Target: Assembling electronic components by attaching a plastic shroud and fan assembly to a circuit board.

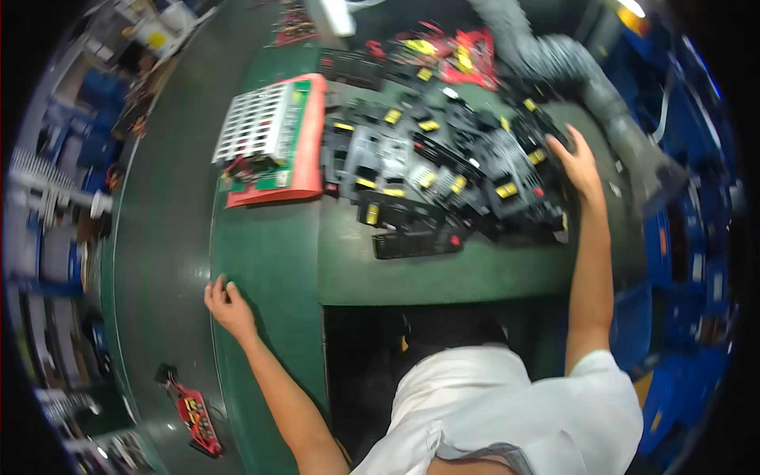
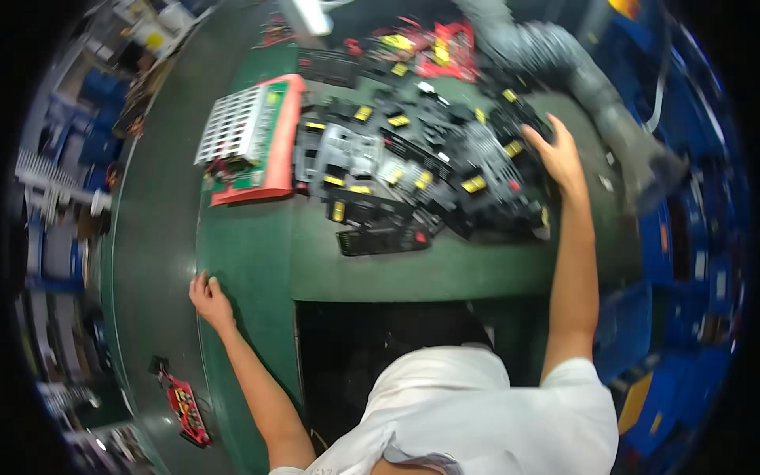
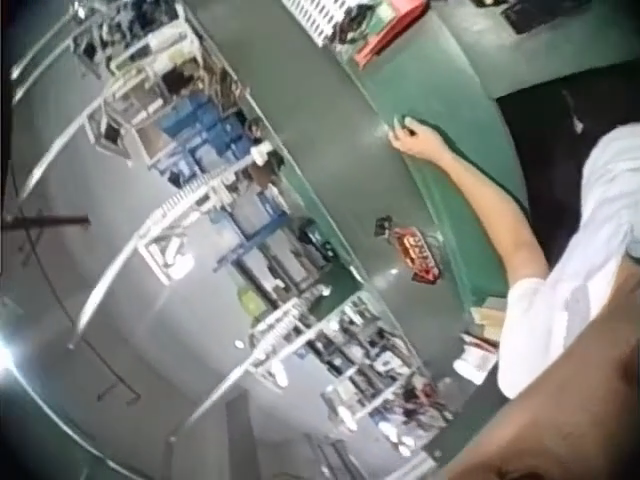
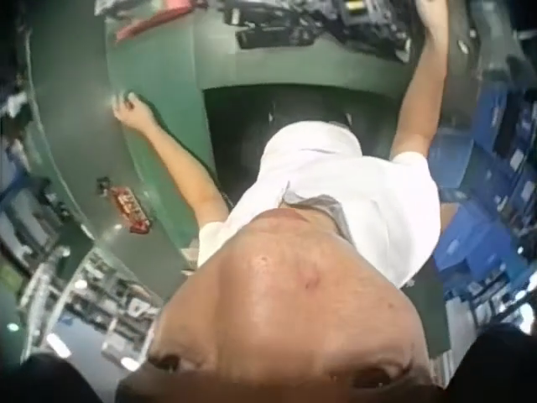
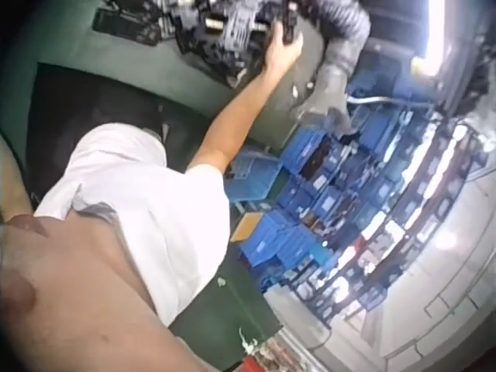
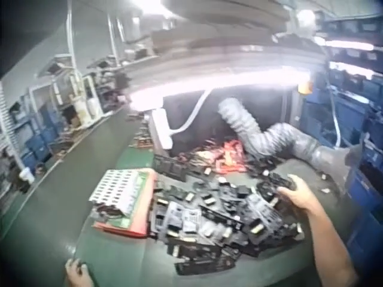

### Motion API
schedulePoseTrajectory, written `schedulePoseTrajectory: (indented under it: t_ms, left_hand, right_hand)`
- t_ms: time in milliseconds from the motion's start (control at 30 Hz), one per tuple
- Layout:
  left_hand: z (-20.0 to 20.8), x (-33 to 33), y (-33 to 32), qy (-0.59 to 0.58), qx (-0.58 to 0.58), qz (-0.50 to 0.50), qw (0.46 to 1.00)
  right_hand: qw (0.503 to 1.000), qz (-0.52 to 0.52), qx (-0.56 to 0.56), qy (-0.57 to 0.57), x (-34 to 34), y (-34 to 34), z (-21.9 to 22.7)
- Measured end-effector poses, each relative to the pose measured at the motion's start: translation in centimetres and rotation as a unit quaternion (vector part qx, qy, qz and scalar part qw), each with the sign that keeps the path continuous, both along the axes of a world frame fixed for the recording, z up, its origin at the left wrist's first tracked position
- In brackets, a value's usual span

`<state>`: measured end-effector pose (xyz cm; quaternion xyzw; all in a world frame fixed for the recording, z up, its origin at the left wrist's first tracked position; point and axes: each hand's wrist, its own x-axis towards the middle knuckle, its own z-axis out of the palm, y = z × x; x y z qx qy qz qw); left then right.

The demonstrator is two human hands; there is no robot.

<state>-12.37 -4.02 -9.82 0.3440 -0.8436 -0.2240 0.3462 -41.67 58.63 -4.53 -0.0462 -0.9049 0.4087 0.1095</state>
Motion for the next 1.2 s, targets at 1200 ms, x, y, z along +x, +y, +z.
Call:
schedulePoseTrajectory:
  t_ms: [1200]
  left_hand:
    - [0.1,-0.5,0.5,0.031,0.056,-0.016,0.998]
  right_hand:
    - [0.926,0.065,-0.212,-0.307,-5.8,3.5,1.7]
